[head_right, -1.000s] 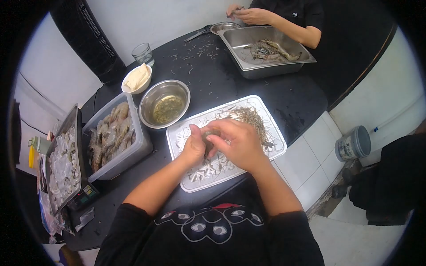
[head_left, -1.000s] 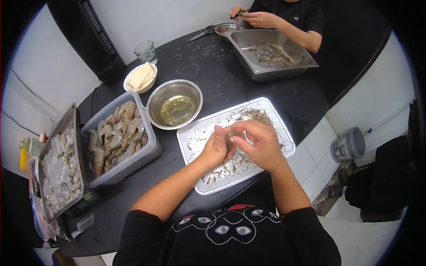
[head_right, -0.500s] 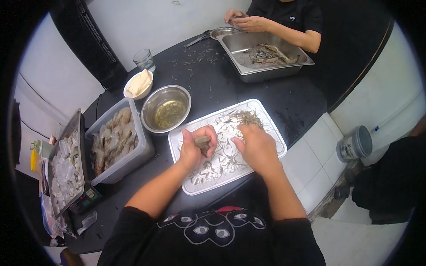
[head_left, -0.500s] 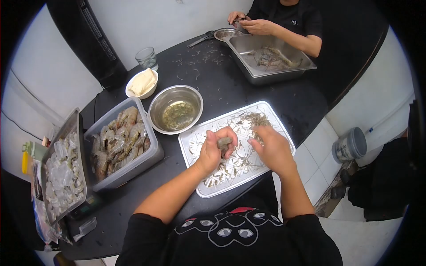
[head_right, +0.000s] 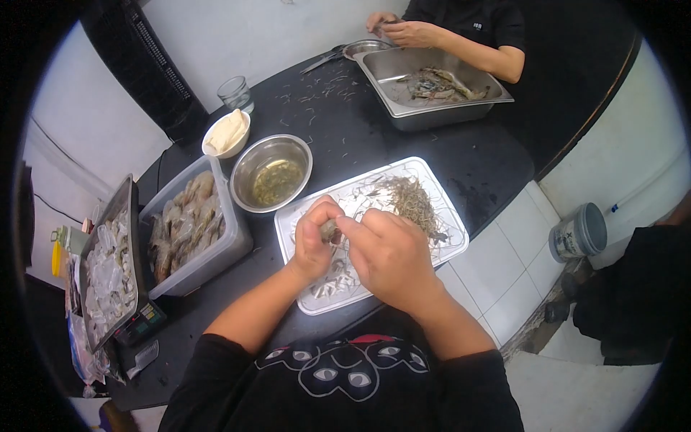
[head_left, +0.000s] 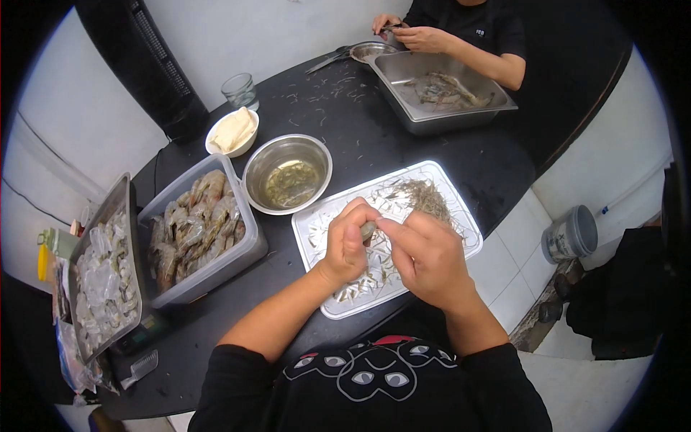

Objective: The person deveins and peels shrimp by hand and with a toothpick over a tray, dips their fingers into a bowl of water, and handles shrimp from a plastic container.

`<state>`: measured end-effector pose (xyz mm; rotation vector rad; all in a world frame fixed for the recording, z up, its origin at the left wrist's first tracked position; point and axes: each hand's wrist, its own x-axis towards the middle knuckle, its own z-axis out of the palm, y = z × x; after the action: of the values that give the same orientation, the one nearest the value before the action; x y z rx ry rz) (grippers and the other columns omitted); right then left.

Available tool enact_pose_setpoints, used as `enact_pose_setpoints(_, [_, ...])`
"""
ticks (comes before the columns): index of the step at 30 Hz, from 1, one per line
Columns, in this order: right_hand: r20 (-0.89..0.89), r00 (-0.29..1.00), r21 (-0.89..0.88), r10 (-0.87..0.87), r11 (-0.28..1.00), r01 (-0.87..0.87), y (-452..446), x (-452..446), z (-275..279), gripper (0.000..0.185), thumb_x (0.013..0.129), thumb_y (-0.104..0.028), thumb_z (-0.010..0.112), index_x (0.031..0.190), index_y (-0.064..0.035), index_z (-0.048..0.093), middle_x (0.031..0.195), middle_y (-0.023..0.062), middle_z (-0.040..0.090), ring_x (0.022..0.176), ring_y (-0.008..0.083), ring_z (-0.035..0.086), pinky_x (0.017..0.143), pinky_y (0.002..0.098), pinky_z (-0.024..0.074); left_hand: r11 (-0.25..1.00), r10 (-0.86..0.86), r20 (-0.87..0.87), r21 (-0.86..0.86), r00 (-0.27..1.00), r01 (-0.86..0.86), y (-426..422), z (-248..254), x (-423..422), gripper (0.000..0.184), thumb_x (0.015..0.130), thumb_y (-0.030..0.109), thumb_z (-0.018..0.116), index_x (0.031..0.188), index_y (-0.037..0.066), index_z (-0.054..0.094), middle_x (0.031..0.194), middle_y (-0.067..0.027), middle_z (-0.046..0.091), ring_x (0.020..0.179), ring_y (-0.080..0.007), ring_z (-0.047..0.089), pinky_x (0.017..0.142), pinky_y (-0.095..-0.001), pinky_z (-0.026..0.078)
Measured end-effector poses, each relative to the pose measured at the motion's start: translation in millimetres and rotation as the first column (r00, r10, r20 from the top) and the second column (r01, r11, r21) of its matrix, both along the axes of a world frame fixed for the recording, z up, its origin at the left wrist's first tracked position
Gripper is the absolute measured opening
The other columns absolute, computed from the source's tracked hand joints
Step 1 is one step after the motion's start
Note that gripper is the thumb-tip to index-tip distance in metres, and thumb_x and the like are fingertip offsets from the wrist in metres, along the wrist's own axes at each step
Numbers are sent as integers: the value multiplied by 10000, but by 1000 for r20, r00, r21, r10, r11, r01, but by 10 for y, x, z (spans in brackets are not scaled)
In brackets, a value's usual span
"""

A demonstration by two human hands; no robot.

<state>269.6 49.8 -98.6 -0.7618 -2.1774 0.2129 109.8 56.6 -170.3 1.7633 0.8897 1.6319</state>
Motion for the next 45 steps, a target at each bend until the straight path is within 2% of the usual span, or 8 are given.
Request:
enact_pose_setpoints(4, [21,1000,19,-3,1000,3,-12,-24,7,275,679,-29,615,952,-52,635,672,62,467,603,238,525,541,341,408,997,51,-22,62,998,-50,8,8,1,635,953,496,180,788,-3,536,700,-74,438,517,-121,425,464,-255,328])
enact_pose_setpoints(25, [64,998,71,-21,997,16,-6,-80,-47,287,695,-35,583,980,-29,614,705,64,477,630,238,526,570,347,410,996,91,-72,6,993,-91,-44,46,17,540,964,392,217,775,-16,516,685,-121,423,583,-227,436,532,-325,342])
enact_pose_setpoints(28, [-7,999,130,-37,991,38,24,-143,-152,303,695,-37,581,995,-17,614,690,59,463,619,226,515,571,342,408,992,112,-71,-46,991,-115,-43,21,41,622,948,509,149,781,13,485,726,-51,412,601,-101,409,490,-233,338])
enact_pose_setpoints(31, [-127,991,203,-44,977,69,61,-232,-232,319,668,45,568,978,-1,629,643,76,449,550,242,473,513,346,382,989,148,-58,-21,987,-149,-45,18,72,584,963,462,147,840,3,487,743,-60,431,654,-127,427,562,-247,372])
enact_pose_setpoints(37, [-117,987,357,-113,922,148,163,-300,-367,289,682,-36,581,968,-14,617,643,29,429,564,183,466,516,309,331,978,177,-104,-97,979,-187,-94,59,86,555,979,420,163,903,-14,500,812,-100,512,773,-170,491,707,-282,408])
enact_pose_setpoints(40, [-146,980,343,-131,923,175,185,-338,-389,252,677,-40,577,926,-33,617,627,25,428,551,183,458,514,311,322,982,185,1,-31,983,-185,-69,38,143,466,983,357,238,883,-21,491,753,-149,451,669,-246,464,630,-327,390])
enact_pose_setpoints(43, [-212,972,246,-105,957,157,179,-353,-376,215,694,-11,564,899,-43,617,634,40,461,542,212,479,503,328,348,988,133,14,-86,991,-131,-66,-46,131,487,984,372,230,894,-22,501,759,-145,461,680,-237,470,638,-324,394])
enact_pose_setpoints(45, [-292,953,23,-77,996,87,158,-355,-344,180,739,11,549,900,-30,617,661,60,500,545,206,513,499,320,387,985,114,53,-138,992,-106,-88,-39,117,514,982,393,218,904,-24,508,760,-134,467,689,-226,474,646,-323,395])
